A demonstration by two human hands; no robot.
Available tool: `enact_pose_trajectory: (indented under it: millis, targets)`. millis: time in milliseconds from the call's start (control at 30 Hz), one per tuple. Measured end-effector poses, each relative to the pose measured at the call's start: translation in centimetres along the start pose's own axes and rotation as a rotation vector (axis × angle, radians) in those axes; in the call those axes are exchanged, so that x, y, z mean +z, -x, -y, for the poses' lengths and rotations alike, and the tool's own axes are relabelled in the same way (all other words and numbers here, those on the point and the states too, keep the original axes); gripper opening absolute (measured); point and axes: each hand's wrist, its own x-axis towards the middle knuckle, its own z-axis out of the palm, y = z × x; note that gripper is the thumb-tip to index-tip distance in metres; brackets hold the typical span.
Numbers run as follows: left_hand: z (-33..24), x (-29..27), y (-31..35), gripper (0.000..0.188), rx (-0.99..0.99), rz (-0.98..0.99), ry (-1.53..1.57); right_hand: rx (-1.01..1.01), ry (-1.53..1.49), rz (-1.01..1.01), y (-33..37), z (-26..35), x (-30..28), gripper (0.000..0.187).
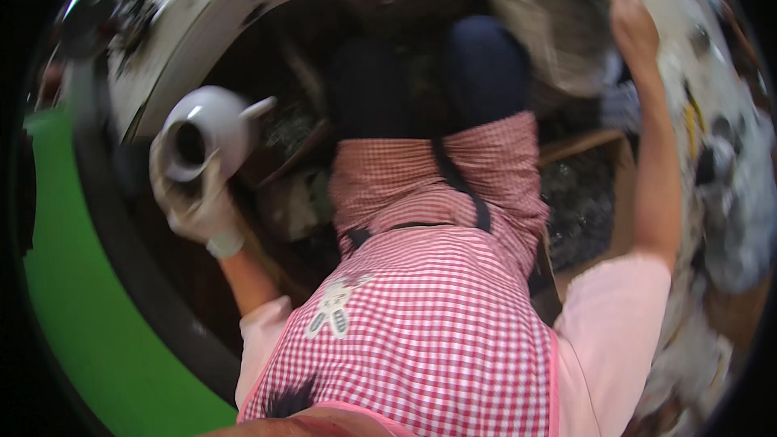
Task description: The person repeatedly picks up a white plastic jug, inserts a small gray circular piece into the side opening, and uses a yellow-handled tool to press or adjust it. The person then places the jug aside and repeats the process with another jug.
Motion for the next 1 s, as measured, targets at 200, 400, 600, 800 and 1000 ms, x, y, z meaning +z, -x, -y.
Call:
enact_pose_trajectory:
  millis: [200, 400, 600, 800, 1000]
  targets:
    - [0.3, -2.1, -2.6, 0.021, -0.233, 0.047, 0.136, 0.739, 0.268, 0.768, 7.1, -13.7, 7.6, 0.043]
    - [1.0, -0.4, -1.2, 0.021, -0.455, 0.173, 0.612, 0.380, -0.058, -0.026, 4.6, -3.9, 4.3, 0.028]
    - [-1.4, 6.0, -0.8, 0.070, -0.493, 0.223, 0.486, 1.071, -0.377, 0.852, 13.2, 1.4, 19.6, 0.048]
    - [-3.5, 7.5, -2.1, 0.107, -0.501, 0.247, 0.363, 1.238, -0.500, 0.868, 19.8, 2.4, 29.0, 0.066]
    - [-5.5, 7.6, -2.0, 0.112, -0.486, 0.221, 0.373, 1.566, -1.042, 0.425, 13.1, 5.7, 12.3, 0.032]
